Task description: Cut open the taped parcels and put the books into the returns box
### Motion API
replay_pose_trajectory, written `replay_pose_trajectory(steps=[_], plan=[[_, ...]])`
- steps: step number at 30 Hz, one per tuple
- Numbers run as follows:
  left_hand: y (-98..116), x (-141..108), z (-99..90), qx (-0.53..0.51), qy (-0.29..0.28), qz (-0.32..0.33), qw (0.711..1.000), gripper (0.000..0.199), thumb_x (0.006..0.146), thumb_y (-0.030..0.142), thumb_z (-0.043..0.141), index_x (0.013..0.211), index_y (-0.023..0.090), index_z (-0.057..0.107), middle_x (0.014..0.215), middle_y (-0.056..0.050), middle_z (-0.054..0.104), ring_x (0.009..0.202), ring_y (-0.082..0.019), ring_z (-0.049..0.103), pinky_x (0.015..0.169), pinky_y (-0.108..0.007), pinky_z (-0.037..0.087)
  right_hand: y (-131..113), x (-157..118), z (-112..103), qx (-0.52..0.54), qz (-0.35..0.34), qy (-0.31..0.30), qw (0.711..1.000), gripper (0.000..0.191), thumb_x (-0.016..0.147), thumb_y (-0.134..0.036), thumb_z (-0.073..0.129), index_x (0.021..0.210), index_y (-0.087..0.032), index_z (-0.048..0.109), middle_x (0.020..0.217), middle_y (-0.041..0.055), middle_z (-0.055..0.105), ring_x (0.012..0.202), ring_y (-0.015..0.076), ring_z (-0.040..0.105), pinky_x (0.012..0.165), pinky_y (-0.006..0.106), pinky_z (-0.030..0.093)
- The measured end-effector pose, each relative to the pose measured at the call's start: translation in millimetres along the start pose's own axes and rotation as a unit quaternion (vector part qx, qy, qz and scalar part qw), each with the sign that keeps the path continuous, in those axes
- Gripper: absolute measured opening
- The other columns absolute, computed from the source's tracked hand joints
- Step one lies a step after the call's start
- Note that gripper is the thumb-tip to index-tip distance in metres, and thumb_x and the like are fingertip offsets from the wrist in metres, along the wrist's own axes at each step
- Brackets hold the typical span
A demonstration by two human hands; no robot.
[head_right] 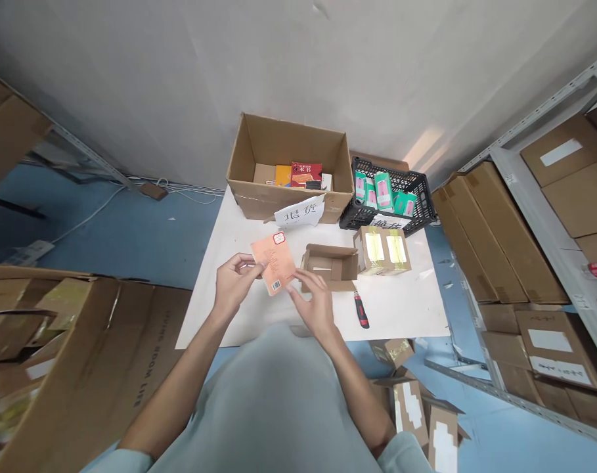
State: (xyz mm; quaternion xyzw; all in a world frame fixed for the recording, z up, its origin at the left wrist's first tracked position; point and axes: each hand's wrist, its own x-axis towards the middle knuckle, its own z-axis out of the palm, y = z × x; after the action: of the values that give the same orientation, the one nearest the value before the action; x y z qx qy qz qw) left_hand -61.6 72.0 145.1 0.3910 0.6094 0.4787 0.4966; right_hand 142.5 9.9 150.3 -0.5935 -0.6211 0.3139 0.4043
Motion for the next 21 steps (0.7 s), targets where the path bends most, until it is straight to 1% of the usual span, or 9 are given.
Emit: replay_pose_trajectory(steps=[3, 6, 8, 10, 13, 15, 16, 18, 21], plan=[[-2, -11, 14.8, 0.03, 0.004, 0.003, 1.0, 0.034, 0.075, 0.047, 0.084, 0.086, 0.024, 0.062, 0.071, 0.0, 0.072, 0.07, -0.022, 0.075, 0.064, -0.03, 0.058, 1, -3, 25, -0.076, 0.007, -0.019, 0.997, 0.045, 0.098, -0.051, 0.082, 0.136, -0.028, 0.079, 0.144, 0.0125, 0.076, 0.129, 0.0355, 0.07, 0.114, 0.052, 0.056], [-2, -25, 30.9, 0.038, -0.001, 0.007, 0.999, 0.031, 0.078, 0.043, 0.082, 0.086, 0.025, 0.059, 0.069, 0.002, 0.07, 0.071, -0.022, 0.076, 0.064, -0.03, 0.059, 9, -2, 41, -0.126, 0.019, -0.024, 0.992, 0.039, 0.105, -0.045, 0.07, 0.138, -0.026, 0.078, 0.14, 0.0144, 0.078, 0.122, 0.0356, 0.072, 0.111, 0.051, 0.057], [-2, -31, 38.9, 0.02, -0.016, 0.016, 1.0, 0.032, 0.079, 0.045, 0.084, 0.088, 0.024, 0.06, 0.076, 0.0, 0.073, 0.076, -0.022, 0.078, 0.071, -0.032, 0.063, 16, 1, 43, -0.124, 0.034, -0.014, 0.992, 0.035, 0.107, -0.041, 0.064, 0.133, -0.025, 0.081, 0.127, 0.0143, 0.082, 0.112, 0.0331, 0.075, 0.105, 0.047, 0.059], [-3, -33, 41.7, 0.01, -0.045, 0.047, 0.998, 0.035, 0.081, 0.048, 0.086, 0.096, 0.023, 0.067, 0.094, -0.005, 0.078, 0.088, -0.023, 0.08, 0.083, -0.036, 0.066, 21, 9, 38, -0.079, 0.072, 0.0, 0.994, 0.034, 0.106, -0.045, 0.064, 0.124, -0.024, 0.084, 0.11, 0.0124, 0.085, 0.099, 0.0301, 0.077, 0.097, 0.043, 0.062], [-8, -24, 32.5, 0.03, -0.043, 0.106, 0.993, 0.05, 0.082, 0.053, 0.087, 0.121, 0.024, 0.073, 0.133, -0.011, 0.073, 0.118, -0.027, 0.076, 0.104, -0.041, 0.064, 27, 22, 23, 0.086, 0.155, 0.006, 0.984, 0.04, 0.097, -0.056, 0.072, 0.113, -0.023, 0.085, 0.099, 0.009, 0.085, 0.085, 0.0266, 0.077, 0.08, 0.039, 0.064], [-12, -12, 18.9, 0.026, -0.02, 0.088, 0.996, 0.062, 0.08, 0.057, 0.088, 0.13, 0.024, 0.072, 0.146, -0.014, 0.069, 0.128, -0.03, 0.072, 0.106, -0.044, 0.063, 28, 28, 11, 0.205, 0.2, -0.004, 0.958, 0.045, 0.087, -0.059, 0.081, 0.111, -0.021, 0.086, 0.098, 0.0081, 0.086, 0.081, 0.0244, 0.076, 0.071, 0.035, 0.061], [-13, -6, 11.3, 0.01, -0.026, 0.061, 0.998, 0.067, 0.079, 0.06, 0.089, 0.131, 0.023, 0.072, 0.147, -0.016, 0.069, 0.13, -0.032, 0.071, 0.105, -0.044, 0.063, 28, 30, 5, 0.248, 0.214, -0.009, 0.945, 0.047, 0.082, -0.058, 0.085, 0.11, -0.02, 0.086, 0.096, 0.0078, 0.085, 0.078, 0.0227, 0.075, 0.068, 0.033, 0.059], [-14, 5, -3.0, -0.031, -0.073, 0.006, 0.997, 0.075, 0.075, 0.065, 0.092, 0.131, 0.02, 0.074, 0.14, -0.018, 0.074, 0.128, -0.034, 0.071, 0.102, -0.045, 0.063, 26, 31, -2, 0.299, 0.229, -0.012, 0.926, 0.047, 0.076, -0.055, 0.09, 0.106, -0.019, 0.087, 0.093, 0.0068, 0.085, 0.072, 0.0185, 0.071, 0.063, 0.029, 0.054], [-10, 12, -15.8, -0.062, -0.142, -0.036, 0.987, 0.078, 0.069, 0.065, 0.097, 0.128, 0.017, 0.079, 0.124, -0.017, 0.08, 0.123, -0.034, 0.073, 0.101, -0.044, 0.062, 21, 31, -5, 0.33, 0.236, -0.012, 0.914, 0.044, 0.071, -0.052, 0.094, 0.1, -0.019, 0.087, 0.089, 0.0059, 0.084, 0.066, 0.0141, 0.064, 0.059, 0.026, 0.049]])
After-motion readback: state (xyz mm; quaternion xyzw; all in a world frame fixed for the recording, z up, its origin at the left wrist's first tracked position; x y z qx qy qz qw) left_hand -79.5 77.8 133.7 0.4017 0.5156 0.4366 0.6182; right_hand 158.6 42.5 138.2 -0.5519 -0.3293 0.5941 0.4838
